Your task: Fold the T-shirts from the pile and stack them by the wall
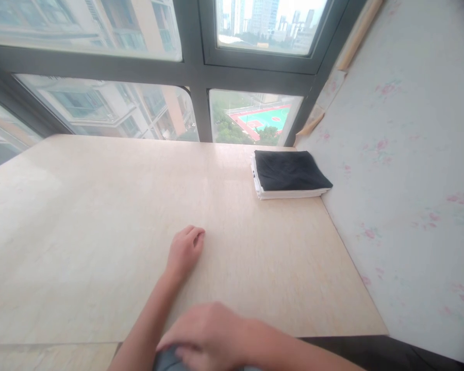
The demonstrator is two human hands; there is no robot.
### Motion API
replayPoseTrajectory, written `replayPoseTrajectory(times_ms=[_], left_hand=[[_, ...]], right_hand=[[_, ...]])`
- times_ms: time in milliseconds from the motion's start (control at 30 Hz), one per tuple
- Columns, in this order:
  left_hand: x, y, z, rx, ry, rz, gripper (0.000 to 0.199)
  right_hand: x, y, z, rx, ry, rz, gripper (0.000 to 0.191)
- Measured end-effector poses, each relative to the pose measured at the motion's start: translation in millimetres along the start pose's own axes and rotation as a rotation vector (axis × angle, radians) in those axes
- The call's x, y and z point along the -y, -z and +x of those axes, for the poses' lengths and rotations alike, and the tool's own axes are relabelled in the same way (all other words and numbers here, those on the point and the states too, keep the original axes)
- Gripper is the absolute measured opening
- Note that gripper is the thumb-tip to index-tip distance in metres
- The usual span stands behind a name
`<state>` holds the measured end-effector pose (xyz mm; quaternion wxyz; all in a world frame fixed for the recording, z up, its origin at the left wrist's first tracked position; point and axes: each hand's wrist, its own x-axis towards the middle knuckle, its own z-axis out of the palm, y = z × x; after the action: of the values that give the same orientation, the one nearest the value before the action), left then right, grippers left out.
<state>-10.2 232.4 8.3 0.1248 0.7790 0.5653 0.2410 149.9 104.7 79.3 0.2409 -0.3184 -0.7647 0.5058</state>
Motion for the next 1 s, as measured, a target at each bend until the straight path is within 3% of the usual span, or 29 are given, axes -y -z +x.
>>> replayPoseTrajectory(times_ms=[33,67,167,267,333,433,500,567,633,700,767,833,933,1000], left_hand=[[-7,-3.3,-2,0.007,-0.009,-0.011,0.019],[-15,-6.9,-3,0.012,-0.017,-0.018,0.019],[-40,-20.1,-4,0.043,-0.06,-0.036,0.019],[-65,-35.4,-4,0.095,-0.13,-0.03,0.018],[-77,-43.3,-4,0.144,-0.184,-0.001,0.019],[-82,-47.5,-3,0.192,-0.189,-0.051,0.02],[-80,-46.1,-1,0.198,-0.146,-0.152,0.019],[-77,-43.9,-1,0.2,-0.118,-0.222,0.018],[-74,-42.6,-1,0.2,-0.109,-0.245,0.017],[-74,-42.3,-1,0.2,-0.104,-0.254,0.017],[-74,-42.5,-2,0.198,-0.101,-0.267,0.018],[-75,-42.5,-3,0.195,-0.099,-0.278,0.019],[-75,-42.3,-3,0.193,-0.099,-0.286,0.019],[-75,-42.2,-3,0.196,-0.097,-0.289,0.018]], right_hand=[[-23,18,-3,-0.098,0.028,-0.026,0.03],[-47,37,-11,-0.274,0.006,-0.072,0.031],[-108,91,-45,-0.774,-0.226,-0.161,0.025],[-140,118,-73,-1.051,-0.405,-0.046,0.026],[-145,120,-77,-1.06,-0.442,-0.036,0.028],[-141,122,-65,-0.938,-0.465,-0.048,0.03],[-135,139,-52,-0.93,-0.46,-0.016,0.034],[-131,174,-37,-1.017,-0.408,-0.077,0.037],[-128,224,-19,-1.128,-0.32,-0.274,0.036],[-130,277,1,-1.151,-0.265,-0.476,0.036],[-137,321,20,-1.097,-0.363,-0.69,0.041],[-147,348,35,-0.98,-0.572,-0.838,0.055],[-164,358,46,-0.803,-0.858,-0.914,0.065],[-173,355,48,-0.752,-0.921,-0.943,0.062]])
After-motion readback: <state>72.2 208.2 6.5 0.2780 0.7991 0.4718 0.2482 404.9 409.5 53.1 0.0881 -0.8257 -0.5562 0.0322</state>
